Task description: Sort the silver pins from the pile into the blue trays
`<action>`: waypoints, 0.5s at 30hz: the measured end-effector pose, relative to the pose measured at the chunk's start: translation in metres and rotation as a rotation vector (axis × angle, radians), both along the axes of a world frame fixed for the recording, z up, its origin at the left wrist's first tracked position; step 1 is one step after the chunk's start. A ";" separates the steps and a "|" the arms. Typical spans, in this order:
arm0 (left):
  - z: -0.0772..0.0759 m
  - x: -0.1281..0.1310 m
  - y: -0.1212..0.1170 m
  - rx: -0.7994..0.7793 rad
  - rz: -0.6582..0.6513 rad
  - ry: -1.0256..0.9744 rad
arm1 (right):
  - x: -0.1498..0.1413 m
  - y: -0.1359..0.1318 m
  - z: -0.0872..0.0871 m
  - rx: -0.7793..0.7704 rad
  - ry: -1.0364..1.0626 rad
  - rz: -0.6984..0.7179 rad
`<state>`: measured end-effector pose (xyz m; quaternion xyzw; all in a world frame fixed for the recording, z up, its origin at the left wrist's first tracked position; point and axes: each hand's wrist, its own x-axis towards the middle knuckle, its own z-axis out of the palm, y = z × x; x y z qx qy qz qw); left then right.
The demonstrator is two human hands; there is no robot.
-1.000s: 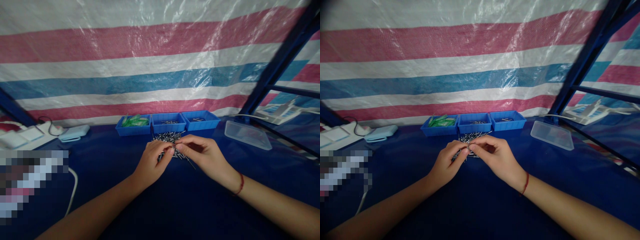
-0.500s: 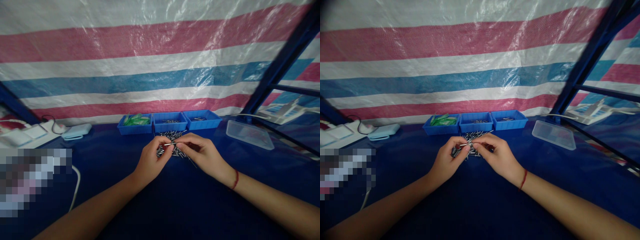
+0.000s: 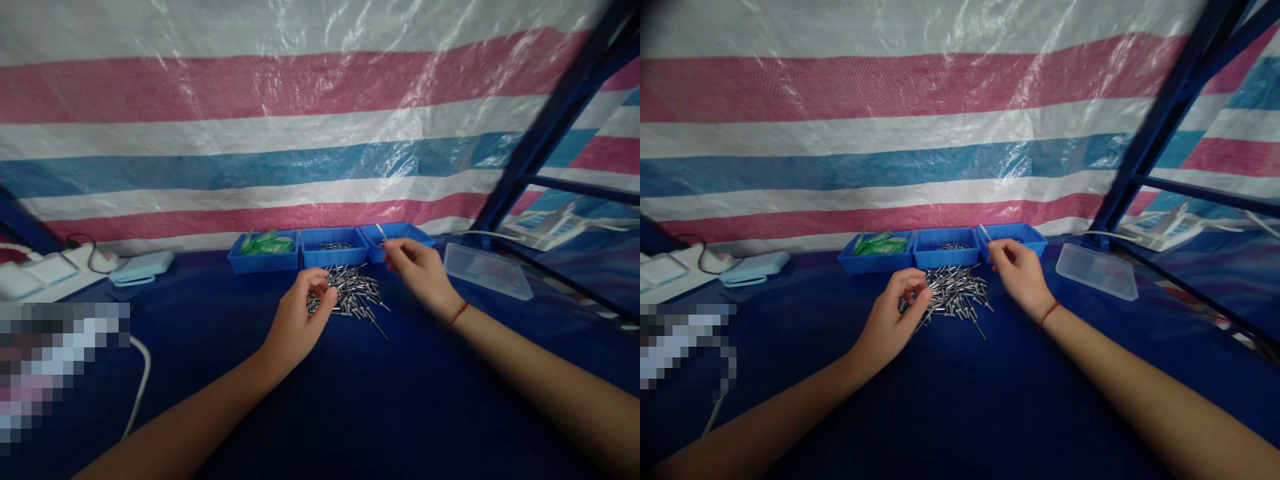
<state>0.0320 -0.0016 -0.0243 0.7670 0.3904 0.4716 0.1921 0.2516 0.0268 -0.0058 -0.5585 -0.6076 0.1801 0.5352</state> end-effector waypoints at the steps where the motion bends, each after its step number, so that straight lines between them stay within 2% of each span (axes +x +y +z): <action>1: 0.000 0.000 0.001 -0.002 0.005 0.019 | 0.011 0.008 -0.001 -0.021 -0.003 -0.074; 4: -0.001 0.000 0.002 -0.002 0.043 0.099 | 0.036 0.026 -0.007 -0.124 -0.102 -0.204; 7: 0.000 0.000 0.000 0.030 0.141 0.275 | 0.044 0.031 -0.013 -0.154 -0.179 -0.263; 11: 0.002 0.001 -0.005 0.057 0.198 0.506 | 0.028 0.022 -0.018 -0.161 -0.207 -0.171; 15: 0.001 0.002 -0.007 0.087 0.179 0.595 | 0.003 0.006 -0.019 -0.162 -0.306 -0.035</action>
